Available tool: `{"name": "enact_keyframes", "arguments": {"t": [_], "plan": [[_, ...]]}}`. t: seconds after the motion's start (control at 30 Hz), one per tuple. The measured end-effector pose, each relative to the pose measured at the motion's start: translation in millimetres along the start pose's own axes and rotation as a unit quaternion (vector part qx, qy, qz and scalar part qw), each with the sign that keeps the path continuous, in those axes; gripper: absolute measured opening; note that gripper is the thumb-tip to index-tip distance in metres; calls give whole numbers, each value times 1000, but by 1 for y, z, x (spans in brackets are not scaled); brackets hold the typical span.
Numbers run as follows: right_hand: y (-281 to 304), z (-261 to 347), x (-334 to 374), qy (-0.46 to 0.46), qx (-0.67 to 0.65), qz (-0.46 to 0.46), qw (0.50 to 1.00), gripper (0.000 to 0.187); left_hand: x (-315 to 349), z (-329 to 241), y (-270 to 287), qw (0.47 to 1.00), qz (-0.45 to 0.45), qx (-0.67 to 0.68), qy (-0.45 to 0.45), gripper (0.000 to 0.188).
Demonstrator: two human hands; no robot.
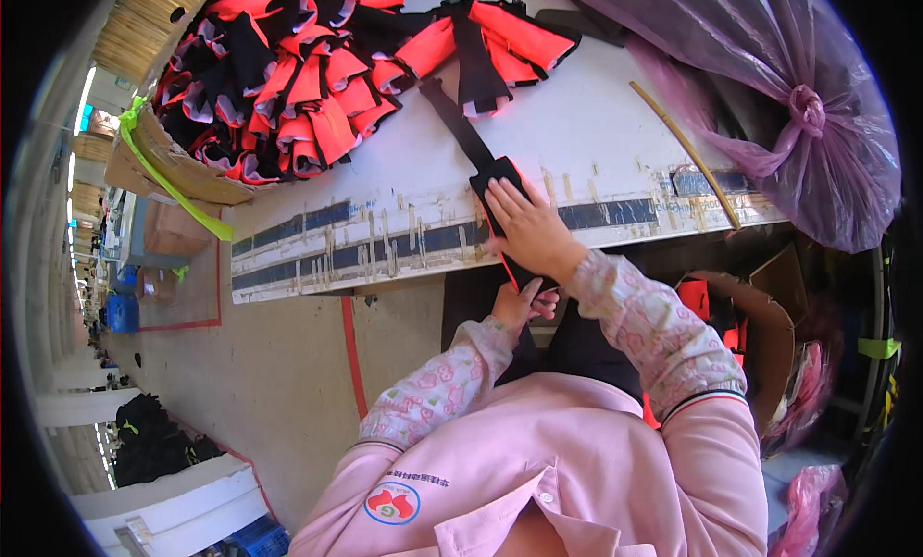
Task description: Inserting foam padding into the straps of life jackets using a wooden dowel.
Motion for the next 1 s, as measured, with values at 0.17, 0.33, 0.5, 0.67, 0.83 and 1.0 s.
{"name": "enact_keyframes", "arguments": {"t": [0.17,0.33,0.5,0.67,0.83,1.0], "plan": [[-24,-17,-28,-25,5,-42,999,73,-6,2,0,999,-10,-24,-31,33],[-28,-12,-37,-30,41,28,998,68,3,3,4,998,3,-63,-26,34],[38,36,49,27,-26,104,994,59,27,-16,15,996,9,90,-12,25],[80,45,93,-37,44,-9,998,51,38,-35,-5,998,26,-25,-48,30],[64,-22,121,-341,-282,-174,880,28,46,-34,-25,985,156,72,-6,48],[66,-33,146,-427,-722,-188,511,22,38,-102,-4,926,223,299,-60,64]]}}
Point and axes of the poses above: each hand's wrist, its own x-axis away from the middle knuckle, its own y-axis out of the back of the hand, z = x × y, the point moved 7 cm from there along -x, towards the middle knuckle, and after that the axes turned 9 degrees about -z, right-handed, at the moved point
